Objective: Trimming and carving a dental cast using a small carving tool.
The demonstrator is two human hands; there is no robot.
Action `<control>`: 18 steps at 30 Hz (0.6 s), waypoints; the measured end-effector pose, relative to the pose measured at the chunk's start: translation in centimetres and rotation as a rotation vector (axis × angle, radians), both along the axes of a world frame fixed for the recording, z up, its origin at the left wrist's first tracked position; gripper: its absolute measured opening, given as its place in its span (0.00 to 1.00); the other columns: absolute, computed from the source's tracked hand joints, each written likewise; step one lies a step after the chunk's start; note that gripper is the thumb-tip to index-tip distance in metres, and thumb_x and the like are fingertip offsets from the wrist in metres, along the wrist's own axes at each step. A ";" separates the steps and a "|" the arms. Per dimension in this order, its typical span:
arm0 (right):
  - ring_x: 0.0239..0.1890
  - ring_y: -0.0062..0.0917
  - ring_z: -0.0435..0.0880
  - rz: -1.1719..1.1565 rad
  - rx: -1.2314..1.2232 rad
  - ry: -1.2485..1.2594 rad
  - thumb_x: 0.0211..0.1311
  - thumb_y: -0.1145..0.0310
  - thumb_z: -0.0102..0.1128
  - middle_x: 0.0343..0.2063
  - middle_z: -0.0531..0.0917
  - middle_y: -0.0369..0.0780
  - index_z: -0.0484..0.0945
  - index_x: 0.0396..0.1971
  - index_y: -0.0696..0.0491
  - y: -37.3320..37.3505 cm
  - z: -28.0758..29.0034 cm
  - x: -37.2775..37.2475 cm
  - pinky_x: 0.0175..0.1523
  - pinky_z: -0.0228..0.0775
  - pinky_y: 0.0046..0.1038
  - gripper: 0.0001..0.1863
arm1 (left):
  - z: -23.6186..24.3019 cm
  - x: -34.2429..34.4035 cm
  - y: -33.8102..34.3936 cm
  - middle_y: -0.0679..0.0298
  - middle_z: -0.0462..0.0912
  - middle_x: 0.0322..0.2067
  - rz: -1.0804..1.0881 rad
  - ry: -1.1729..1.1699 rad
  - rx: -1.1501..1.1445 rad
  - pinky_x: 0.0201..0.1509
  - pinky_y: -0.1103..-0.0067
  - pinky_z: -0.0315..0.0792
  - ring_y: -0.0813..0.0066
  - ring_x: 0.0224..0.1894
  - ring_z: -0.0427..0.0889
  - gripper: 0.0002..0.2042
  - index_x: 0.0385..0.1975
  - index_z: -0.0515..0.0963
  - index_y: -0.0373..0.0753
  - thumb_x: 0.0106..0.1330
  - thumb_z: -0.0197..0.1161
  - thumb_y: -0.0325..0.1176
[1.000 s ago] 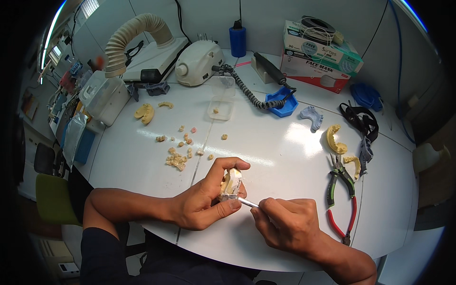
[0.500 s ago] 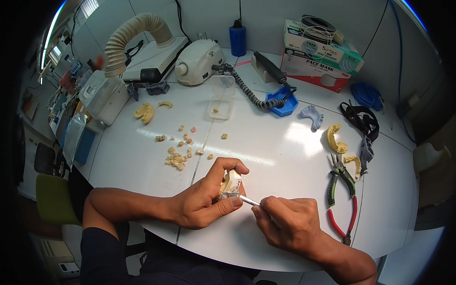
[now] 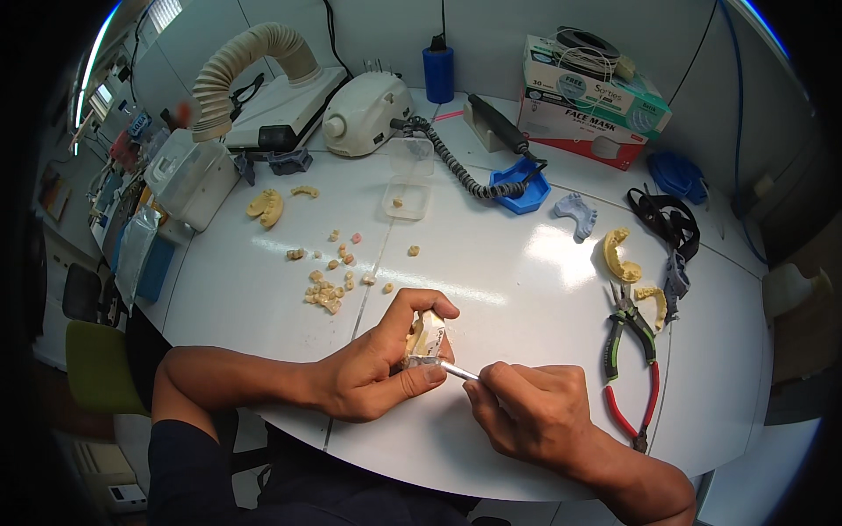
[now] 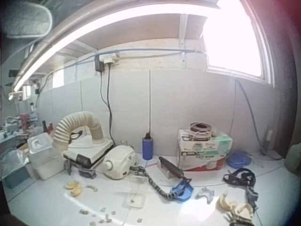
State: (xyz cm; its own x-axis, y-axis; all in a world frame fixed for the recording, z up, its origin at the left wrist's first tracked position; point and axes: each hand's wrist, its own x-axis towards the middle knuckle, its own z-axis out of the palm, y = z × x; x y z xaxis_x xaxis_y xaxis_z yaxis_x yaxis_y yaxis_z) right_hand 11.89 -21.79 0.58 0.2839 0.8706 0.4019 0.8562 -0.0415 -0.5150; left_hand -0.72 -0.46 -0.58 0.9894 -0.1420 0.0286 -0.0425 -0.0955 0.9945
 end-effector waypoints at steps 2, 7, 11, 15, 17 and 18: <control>0.09 0.27 0.73 0.001 0.000 -0.002 0.61 0.74 0.71 0.12 0.73 0.34 0.74 0.23 0.52 0.0 0.0 0.0 0.17 0.62 0.31 0.12 | 0.1 0.0 0.0 0.63 0.72 0.43 0.007 0.014 0.006 0.45 0.81 0.67 0.83 0.38 0.71 0.25 0.68 0.51 0.35 0.79 0.55 0.25; 0.09 0.26 0.72 -0.022 0.016 -0.016 0.61 0.75 0.71 0.12 0.73 0.33 0.75 0.23 0.52 0.1 0.0 -0.1 0.17 0.62 0.30 0.12 | 0.2 0.0 -0.2 0.64 0.72 0.41 0.022 0.012 0.004 0.45 0.80 0.67 0.82 0.38 0.71 0.24 0.67 0.52 0.35 0.79 0.55 0.26; 0.09 0.25 0.72 -0.011 0.015 -0.027 0.61 0.75 0.72 0.12 0.73 0.33 0.75 0.23 0.52 0.1 0.0 0.0 0.17 0.62 0.29 0.12 | -0.2 0.0 -0.3 0.60 0.74 0.33 0.063 -0.035 0.058 0.43 0.71 0.69 0.73 0.34 0.74 0.22 0.66 0.54 0.36 0.81 0.54 0.34; 0.09 0.25 0.73 -0.030 0.029 -0.033 0.60 0.76 0.72 0.12 0.73 0.33 0.75 0.24 0.52 0.0 0.1 -0.1 0.17 0.61 0.29 0.12 | 0.2 0.0 -0.4 0.61 0.73 0.30 0.078 -0.049 0.094 0.40 0.71 0.68 0.73 0.31 0.73 0.21 0.65 0.55 0.37 0.81 0.54 0.35; 0.09 0.25 0.73 -0.043 0.029 -0.033 0.60 0.77 0.72 0.12 0.73 0.33 0.75 0.25 0.52 0.0 0.1 -0.2 0.17 0.61 0.29 0.12 | 1.0 0.0 -0.2 0.65 0.72 0.39 0.063 0.058 0.170 0.42 0.80 0.66 0.82 0.35 0.70 0.21 0.65 0.57 0.37 0.80 0.57 0.31; 0.09 0.25 0.73 -0.055 0.042 -0.029 0.60 0.77 0.72 0.11 0.73 0.33 0.75 0.25 0.53 0.1 0.2 -0.3 0.17 0.61 0.29 0.12 | 1.2 0.0 -0.3 0.65 0.72 0.39 0.063 0.057 0.171 0.42 0.80 0.66 0.82 0.35 0.70 0.21 0.65 0.57 0.37 0.80 0.57 0.31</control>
State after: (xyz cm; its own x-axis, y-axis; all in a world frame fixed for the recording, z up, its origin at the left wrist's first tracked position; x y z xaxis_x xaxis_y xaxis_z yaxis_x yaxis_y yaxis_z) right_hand 11.64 -21.73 0.77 0.3184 0.8362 0.4466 0.8676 -0.0673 -0.4926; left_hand -0.67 -0.73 0.60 0.9958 -0.0779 -0.0472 0.0250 -0.2641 0.9642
